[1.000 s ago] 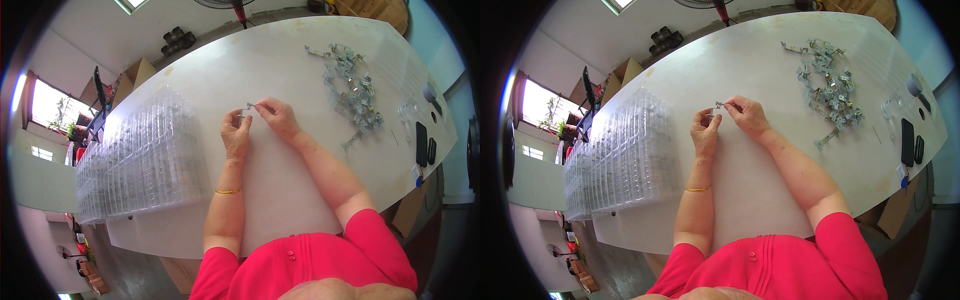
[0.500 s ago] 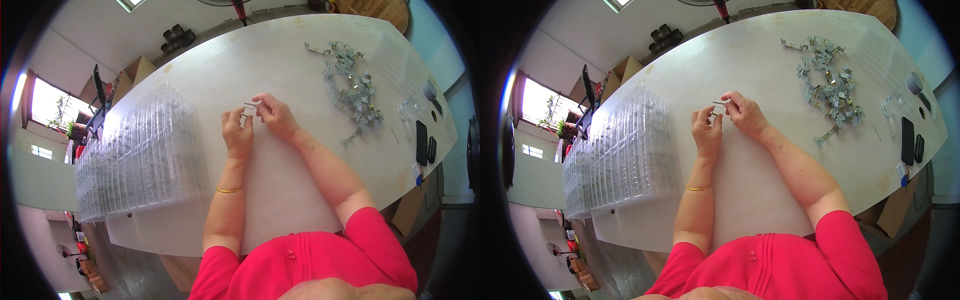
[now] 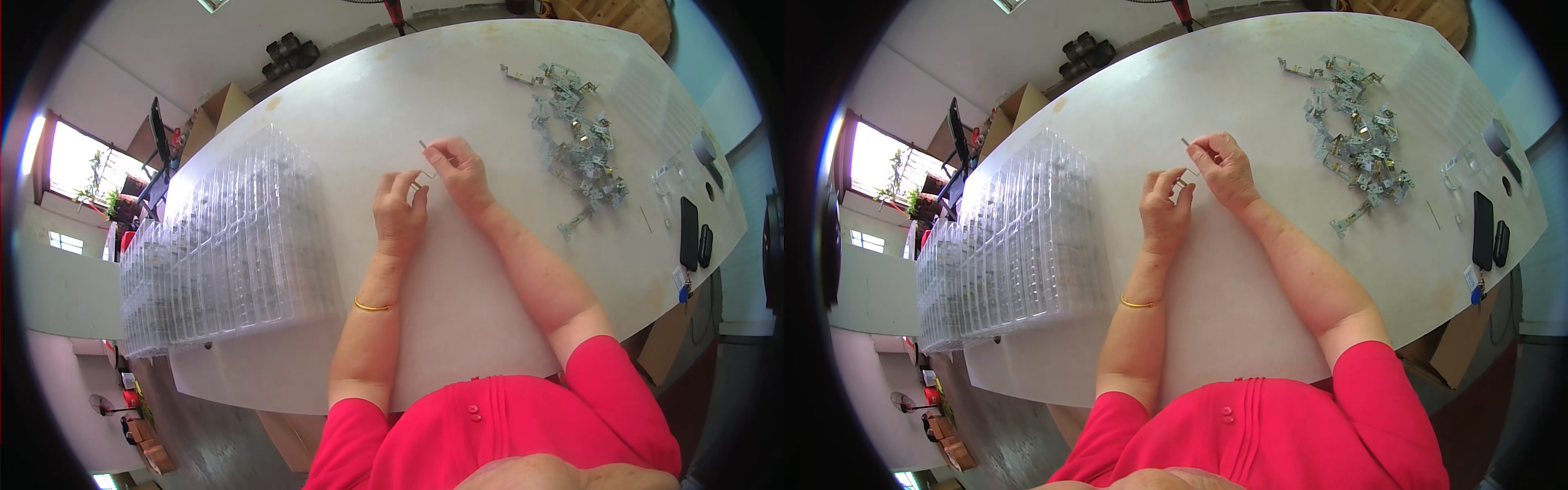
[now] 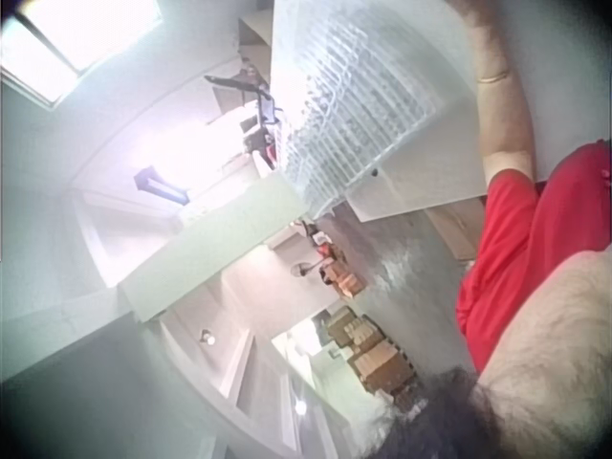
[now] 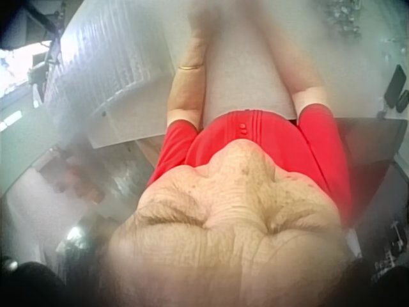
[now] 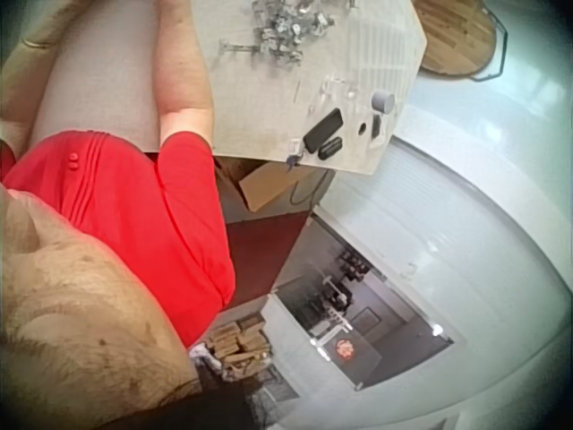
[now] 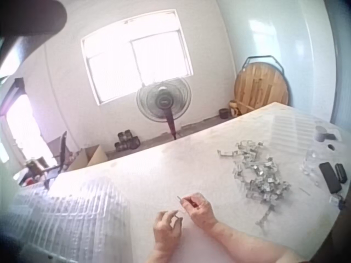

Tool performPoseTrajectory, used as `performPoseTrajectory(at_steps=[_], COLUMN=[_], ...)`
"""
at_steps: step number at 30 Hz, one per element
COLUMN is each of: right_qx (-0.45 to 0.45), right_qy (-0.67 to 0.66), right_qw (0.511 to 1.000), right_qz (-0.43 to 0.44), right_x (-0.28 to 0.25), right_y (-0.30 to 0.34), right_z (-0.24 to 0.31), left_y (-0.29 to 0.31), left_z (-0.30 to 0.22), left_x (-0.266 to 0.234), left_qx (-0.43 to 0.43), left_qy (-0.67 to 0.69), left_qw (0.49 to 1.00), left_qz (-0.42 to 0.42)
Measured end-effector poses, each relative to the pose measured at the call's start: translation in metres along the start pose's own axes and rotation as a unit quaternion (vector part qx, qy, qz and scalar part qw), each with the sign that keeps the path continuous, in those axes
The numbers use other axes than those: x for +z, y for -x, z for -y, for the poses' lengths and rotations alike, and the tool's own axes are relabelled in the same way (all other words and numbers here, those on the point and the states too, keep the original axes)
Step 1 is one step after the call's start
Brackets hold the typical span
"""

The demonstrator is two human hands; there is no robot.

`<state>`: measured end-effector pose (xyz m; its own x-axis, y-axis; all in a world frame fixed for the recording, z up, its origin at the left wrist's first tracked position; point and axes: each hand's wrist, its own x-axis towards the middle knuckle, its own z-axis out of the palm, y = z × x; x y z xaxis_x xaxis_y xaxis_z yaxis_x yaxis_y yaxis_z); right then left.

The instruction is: Assembling small metal components and placing them into a clear plastic sorting tray.

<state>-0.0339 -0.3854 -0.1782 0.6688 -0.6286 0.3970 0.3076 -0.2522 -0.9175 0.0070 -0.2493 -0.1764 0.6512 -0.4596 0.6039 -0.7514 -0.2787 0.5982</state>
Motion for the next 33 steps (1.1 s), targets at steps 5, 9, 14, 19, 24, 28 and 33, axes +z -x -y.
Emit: performPoseTrajectory(at_steps=[5,9,14,19,24,28,33], right_qx=[0.115,0.071,0.039,0.023,0.01,-0.026,0.13], right_qy=[-0.087,0.01,0.052,0.076,0.1,0.103,-0.011], right_qw=[0.989,0.995,0.993,0.992,0.991,0.99,0.981], right_qz=[0.024,0.071,0.095,0.093,0.09,0.096,0.141], right_x=[-0.006,-0.004,-0.003,-0.001,-0.003,-0.002,-0.005], right_y=[-0.003,0.002,0.004,0.004,0.004,0.004,0.004], right_z=[0.007,0.006,0.009,0.01,0.007,0.009,0.017], left_y=[-0.004,-0.006,-0.006,-0.005,-0.003,-0.003,-0.002], left_z=[0.006,0.01,0.011,0.015,0.014,0.015,0.012], left_x=[-0.008,-0.012,-0.011,-0.01,-0.007,-0.009,-0.006], left_qx=[-0.21,-0.279,-0.281,-0.252,-0.183,-0.111,-0.078], left_qy=[0.223,0.3,0.31,0.279,0.17,0.093,0.08], left_qw=[0.951,0.91,0.906,0.924,0.964,0.987,0.992], left_qz=[-0.042,-0.062,-0.061,-0.074,-0.086,-0.065,-0.064])
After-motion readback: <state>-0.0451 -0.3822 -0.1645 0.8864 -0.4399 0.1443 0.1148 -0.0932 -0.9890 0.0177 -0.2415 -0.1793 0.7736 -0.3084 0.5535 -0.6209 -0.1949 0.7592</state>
